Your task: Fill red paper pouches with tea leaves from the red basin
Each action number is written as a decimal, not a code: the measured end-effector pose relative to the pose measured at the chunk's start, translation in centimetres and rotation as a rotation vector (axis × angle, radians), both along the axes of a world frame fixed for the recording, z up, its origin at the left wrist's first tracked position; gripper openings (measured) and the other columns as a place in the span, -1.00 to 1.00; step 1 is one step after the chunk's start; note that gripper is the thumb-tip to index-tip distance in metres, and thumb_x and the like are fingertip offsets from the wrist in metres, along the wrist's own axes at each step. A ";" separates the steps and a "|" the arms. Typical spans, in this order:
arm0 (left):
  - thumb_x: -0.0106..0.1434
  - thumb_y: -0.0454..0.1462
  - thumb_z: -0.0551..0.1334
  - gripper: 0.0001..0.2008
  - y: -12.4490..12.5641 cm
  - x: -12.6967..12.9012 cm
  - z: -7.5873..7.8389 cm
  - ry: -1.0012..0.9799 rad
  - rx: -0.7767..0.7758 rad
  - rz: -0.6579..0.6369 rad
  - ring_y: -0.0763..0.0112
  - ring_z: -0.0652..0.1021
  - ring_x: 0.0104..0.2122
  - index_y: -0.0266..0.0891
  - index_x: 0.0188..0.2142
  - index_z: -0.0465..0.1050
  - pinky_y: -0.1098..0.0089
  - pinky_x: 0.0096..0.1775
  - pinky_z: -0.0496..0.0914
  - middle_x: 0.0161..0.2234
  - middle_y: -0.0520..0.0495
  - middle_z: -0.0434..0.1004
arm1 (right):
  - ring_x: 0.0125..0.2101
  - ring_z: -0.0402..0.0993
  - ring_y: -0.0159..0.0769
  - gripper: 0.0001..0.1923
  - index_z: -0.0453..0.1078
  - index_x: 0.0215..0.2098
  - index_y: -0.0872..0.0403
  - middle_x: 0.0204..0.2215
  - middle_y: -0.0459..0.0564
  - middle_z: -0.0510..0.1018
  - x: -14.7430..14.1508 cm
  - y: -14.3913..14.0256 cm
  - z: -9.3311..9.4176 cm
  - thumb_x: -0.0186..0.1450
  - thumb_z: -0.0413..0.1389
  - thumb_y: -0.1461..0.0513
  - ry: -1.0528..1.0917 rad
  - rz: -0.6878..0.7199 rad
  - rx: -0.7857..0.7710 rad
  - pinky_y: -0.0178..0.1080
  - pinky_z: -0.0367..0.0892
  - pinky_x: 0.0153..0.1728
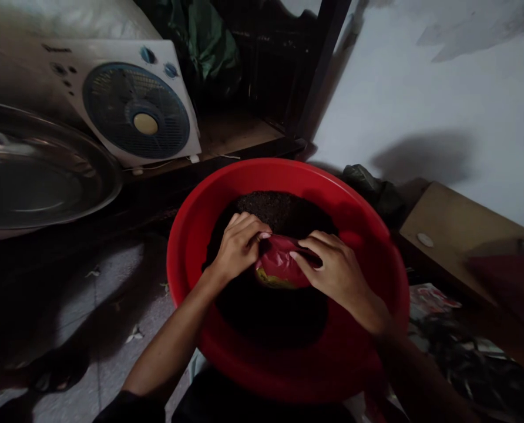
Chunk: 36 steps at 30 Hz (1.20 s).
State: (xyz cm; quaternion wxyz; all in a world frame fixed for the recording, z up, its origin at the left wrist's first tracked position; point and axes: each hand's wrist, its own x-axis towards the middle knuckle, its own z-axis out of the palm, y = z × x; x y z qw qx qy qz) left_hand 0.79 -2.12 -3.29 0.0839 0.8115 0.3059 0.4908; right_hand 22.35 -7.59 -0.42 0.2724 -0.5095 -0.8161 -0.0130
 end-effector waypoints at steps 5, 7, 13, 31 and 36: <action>0.40 -0.35 0.13 -0.86 -0.1 0.2 0.1 -0.011 0.007 -0.094 0.40 0.44 -0.34 -0.20 -0.29 0.43 0.29 -0.22 0.29 -0.38 -0.01 0.53 | -0.34 0.49 -0.24 -0.86 0.48 -0.35 0.02 -0.36 -0.03 0.58 -0.3 0.5 -0.3 0.37 0.12 0.28 -0.082 0.075 0.035 -0.23 0.34 -0.28; 0.40 -0.31 0.16 -0.88 0.0 0.3 0.2 -0.022 -0.050 -0.133 0.40 0.45 -0.33 -0.20 -0.29 0.44 0.31 -0.21 0.31 -0.38 0.00 0.53 | -0.42 0.46 -0.29 -0.77 0.46 -0.42 0.03 -0.46 -0.07 0.53 -0.3 0.6 -0.8 0.37 0.07 0.35 -0.053 0.060 0.057 -0.25 0.30 -0.35; 0.28 -0.19 0.33 -0.84 0.4 0.5 0.2 -0.030 -0.275 -0.152 0.36 0.53 -0.25 -0.19 -0.21 0.45 0.33 -0.17 0.40 -0.27 -0.03 0.58 | -0.36 0.48 -0.27 -0.82 0.50 -0.31 0.05 -0.36 -0.02 0.58 -0.6 0.4 -0.7 0.41 0.07 0.25 -0.044 0.036 0.100 -0.24 0.32 -0.28; 0.29 -0.25 0.32 -0.91 0.1 0.9 -0.2 -0.138 -0.271 -0.149 0.40 0.61 -0.23 -0.20 -0.22 0.51 0.38 -0.15 0.48 -0.24 -0.06 0.62 | -0.46 0.42 -0.36 -0.70 0.44 -0.42 0.07 -0.49 -0.07 0.48 -1.3 1.6 -1.8 0.45 -0.01 0.31 0.058 0.084 0.140 -0.31 0.25 -0.37; 0.36 -0.26 0.23 -0.90 0.6 0.0 0.1 -0.097 -0.337 -0.179 0.42 0.58 -0.27 -0.22 -0.27 0.49 0.41 -0.19 0.45 -0.29 -0.06 0.57 | -0.39 0.48 -0.35 -0.77 0.46 -0.33 0.05 -0.41 -0.08 0.53 -0.1 1.8 -1.6 0.46 0.06 0.18 0.040 0.071 0.124 -0.31 0.28 -0.32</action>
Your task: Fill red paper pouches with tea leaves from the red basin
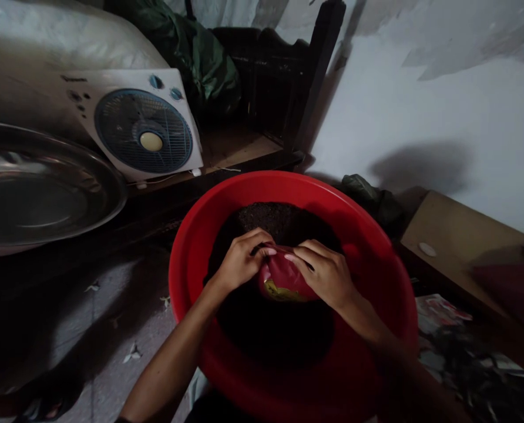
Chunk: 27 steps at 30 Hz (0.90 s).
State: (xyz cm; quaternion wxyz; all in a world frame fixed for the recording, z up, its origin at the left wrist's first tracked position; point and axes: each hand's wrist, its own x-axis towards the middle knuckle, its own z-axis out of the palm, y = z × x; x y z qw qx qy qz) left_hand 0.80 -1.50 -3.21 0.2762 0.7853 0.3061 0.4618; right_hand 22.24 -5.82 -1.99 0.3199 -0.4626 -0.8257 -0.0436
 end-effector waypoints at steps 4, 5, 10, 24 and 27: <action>0.36 -0.26 0.20 -0.88 0.3 -0.6 -0.3 -0.007 0.019 0.156 0.43 0.54 -0.33 -0.22 -0.31 0.47 0.42 -0.25 0.40 -0.34 -0.02 0.55 | -0.36 0.51 -0.36 -0.74 0.44 -0.32 0.05 -0.35 -0.10 0.55 1.6 -0.6 0.6 0.44 0.07 0.08 -0.062 -0.037 -0.116 -0.31 0.27 -0.34; 0.36 -0.26 0.21 -0.88 0.3 -0.7 -0.2 -0.005 0.019 0.165 0.43 0.54 -0.33 -0.22 -0.31 0.47 0.40 -0.24 0.40 -0.34 -0.02 0.55 | -0.39 0.49 -0.36 -0.71 0.42 -0.36 0.05 -0.39 -0.10 0.53 1.7 -0.9 0.5 0.46 0.05 0.09 -0.070 -0.072 -0.108 -0.31 0.26 -0.36; 0.30 -0.30 0.28 -0.96 -0.4 -0.4 0.6 0.136 0.143 0.124 0.36 0.52 -0.24 -0.16 -0.25 0.52 0.28 -0.12 0.32 -0.31 0.01 0.59 | -0.48 0.37 -0.33 -0.62 0.35 -0.47 0.06 -0.50 -0.07 0.43 0.4 -1.9 -0.7 0.50 -0.03 0.17 -0.034 -0.169 0.053 -0.26 0.20 -0.40; 0.29 -0.50 0.10 -0.74 -2.4 1.7 0.9 0.606 0.609 0.259 0.29 0.47 -0.19 -0.24 -0.15 0.47 0.21 -0.08 0.19 -0.30 -0.04 0.58 | -0.42 0.37 -0.29 -0.76 0.44 -0.40 0.09 -0.48 -0.06 0.45 1.9 -3.5 -1.9 0.43 0.07 0.28 0.139 -0.155 0.019 -0.25 0.23 -0.28; 0.29 -0.51 0.06 -0.75 -3.0 2.3 0.7 0.611 0.643 0.266 0.35 0.41 -0.35 -0.24 -0.24 0.45 0.25 -0.21 0.18 -0.41 0.01 0.51 | -0.37 0.41 -0.27 -0.85 0.49 -0.31 0.08 -0.41 -0.06 0.51 1.1 -3.9 -1.2 0.42 0.12 0.24 0.056 -0.164 -0.005 -0.21 0.20 -0.19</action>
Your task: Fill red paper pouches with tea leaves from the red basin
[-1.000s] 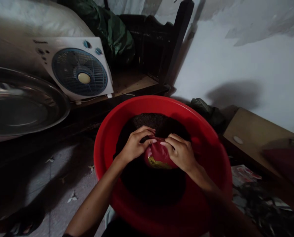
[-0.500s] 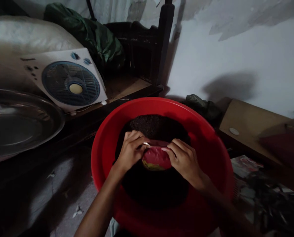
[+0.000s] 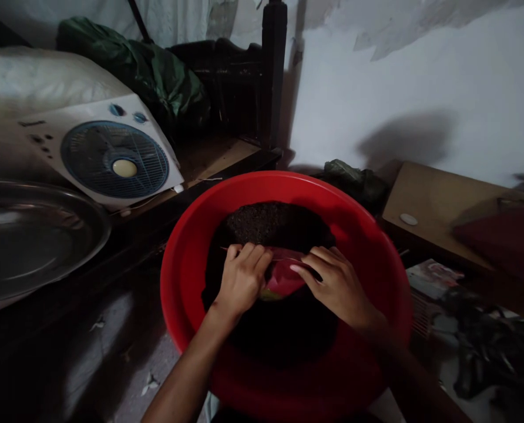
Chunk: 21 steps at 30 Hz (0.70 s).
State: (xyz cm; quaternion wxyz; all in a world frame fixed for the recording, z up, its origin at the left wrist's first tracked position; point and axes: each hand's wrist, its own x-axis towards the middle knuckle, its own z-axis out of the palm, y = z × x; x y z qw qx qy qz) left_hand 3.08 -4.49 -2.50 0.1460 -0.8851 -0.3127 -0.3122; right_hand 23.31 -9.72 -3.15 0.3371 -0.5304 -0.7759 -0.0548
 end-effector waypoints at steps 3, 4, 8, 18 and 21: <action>0.32 -0.47 0.08 -0.77 -0.5 0.3 0.0 0.003 0.001 -0.070 0.35 0.42 -0.31 -0.22 -0.16 0.44 0.26 -0.24 0.15 -0.37 0.03 0.53 | -0.34 0.43 -0.28 -0.82 0.51 -0.27 0.06 -0.38 -0.07 0.55 -0.6 -0.2 0.5 0.42 0.07 0.33 -0.074 0.015 -0.023 -0.19 0.14 -0.17; 0.33 -0.46 0.09 -0.77 -0.7 0.4 0.1 -0.001 -0.008 -0.083 0.35 0.43 -0.29 -0.22 -0.12 0.44 0.26 -0.23 0.15 -0.34 0.03 0.54 | -0.36 0.43 -0.30 -0.76 0.50 -0.30 0.07 -0.40 -0.07 0.54 -0.9 -0.1 0.5 0.42 0.02 0.38 -0.066 0.017 -0.008 -0.20 0.13 -0.18; 0.31 -0.50 0.09 -0.76 -1.0 1.0 0.3 0.035 -0.066 -0.014 0.33 0.43 -0.29 -0.25 -0.15 0.44 0.24 -0.21 0.16 -0.32 0.00 0.54 | -0.45 0.35 -0.35 -0.66 0.44 -0.48 0.07 -0.52 -0.09 0.46 -1.7 0.1 0.1 0.36 -0.03 0.46 -0.016 -0.003 0.062 -0.24 0.13 -0.23; 0.29 -0.48 0.12 -0.78 0.0 -0.7 0.4 -0.022 -0.100 -0.048 0.30 0.42 -0.26 -0.22 -0.19 0.46 0.24 -0.17 0.20 -0.32 0.00 0.57 | -0.41 0.42 -0.33 -0.70 0.52 -0.31 0.07 -0.45 -0.08 0.54 -2.1 0.8 0.0 0.39 -0.02 0.43 -0.004 0.037 0.048 -0.21 0.14 -0.23; 0.27 -0.50 0.11 -0.78 -0.1 -0.8 0.4 -0.003 -0.050 -0.050 0.29 0.37 -0.32 -0.24 -0.22 0.45 0.24 -0.22 0.16 -0.37 -0.01 0.54 | -0.44 0.41 -0.35 -0.72 0.53 -0.31 0.08 -0.47 -0.10 0.55 -2.0 0.7 -0.6 0.36 0.02 0.44 0.056 0.058 0.078 -0.23 0.16 -0.26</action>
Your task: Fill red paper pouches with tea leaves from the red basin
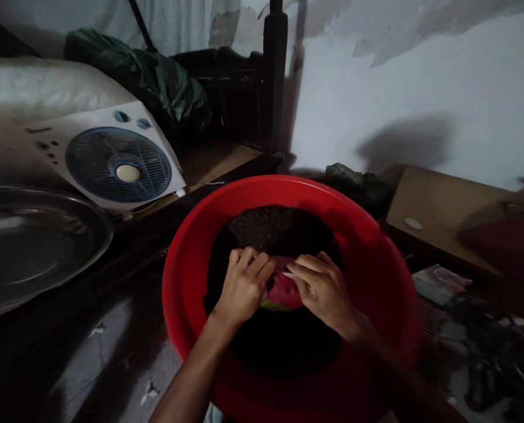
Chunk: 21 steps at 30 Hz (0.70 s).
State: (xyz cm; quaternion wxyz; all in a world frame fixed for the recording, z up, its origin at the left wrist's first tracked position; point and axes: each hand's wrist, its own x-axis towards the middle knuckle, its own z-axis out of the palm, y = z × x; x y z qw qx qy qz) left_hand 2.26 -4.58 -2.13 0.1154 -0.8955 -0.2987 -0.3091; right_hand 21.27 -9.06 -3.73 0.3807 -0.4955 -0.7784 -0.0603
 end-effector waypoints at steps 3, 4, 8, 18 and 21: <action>0.26 -0.50 0.11 -0.77 -0.2 0.3 -0.3 -0.041 0.001 -0.002 0.31 0.37 -0.33 -0.24 -0.19 0.43 0.24 -0.22 0.15 -0.36 0.00 0.54 | -0.40 0.44 -0.32 -0.81 0.53 -0.23 0.09 -0.42 -0.07 0.58 0.1 -0.4 -0.2 0.40 0.07 0.36 0.031 -0.035 0.030 -0.22 0.19 -0.26; 0.26 -0.51 0.11 -0.76 -0.2 0.4 -0.4 -0.046 -0.019 -0.005 0.32 0.38 -0.32 -0.24 -0.18 0.43 0.25 -0.21 0.15 -0.34 0.01 0.55 | -0.36 0.45 -0.30 -0.83 0.53 -0.19 0.08 -0.37 -0.05 0.60 0.1 -0.6 -0.1 0.42 0.08 0.32 0.023 -0.049 0.025 -0.21 0.20 -0.24; 0.23 -0.53 0.09 -0.75 -0.4 0.7 -0.5 -0.023 -0.045 -0.016 0.31 0.38 -0.30 -0.24 -0.20 0.43 0.26 -0.22 0.15 -0.35 0.00 0.52 | -0.30 0.47 -0.28 -0.80 0.51 -0.19 0.05 -0.28 -0.03 0.63 -0.4 -0.9 0.0 0.46 0.03 0.26 -0.012 -0.069 -0.009 -0.18 0.21 -0.19; 0.30 -0.48 0.10 -0.76 -0.3 0.9 -0.7 -0.035 -0.031 -0.017 0.36 0.44 -0.29 -0.23 -0.13 0.43 0.26 -0.20 0.19 -0.32 0.02 0.56 | -0.33 0.45 -0.29 -0.84 0.48 -0.28 0.02 -0.36 -0.09 0.58 -0.1 -0.5 0.5 0.43 0.07 0.24 0.050 -0.079 -0.157 -0.18 0.18 -0.19; 0.33 -0.47 0.07 -0.79 -0.3 1.0 -0.7 -0.066 -0.024 -0.021 0.37 0.41 -0.33 -0.24 -0.18 0.43 0.26 -0.22 0.17 -0.36 0.02 0.54 | -0.36 0.42 -0.30 -0.78 0.47 -0.32 0.04 -0.39 -0.08 0.56 -0.7 -0.5 0.7 0.45 0.05 0.22 0.015 -0.070 -0.144 -0.18 0.16 -0.22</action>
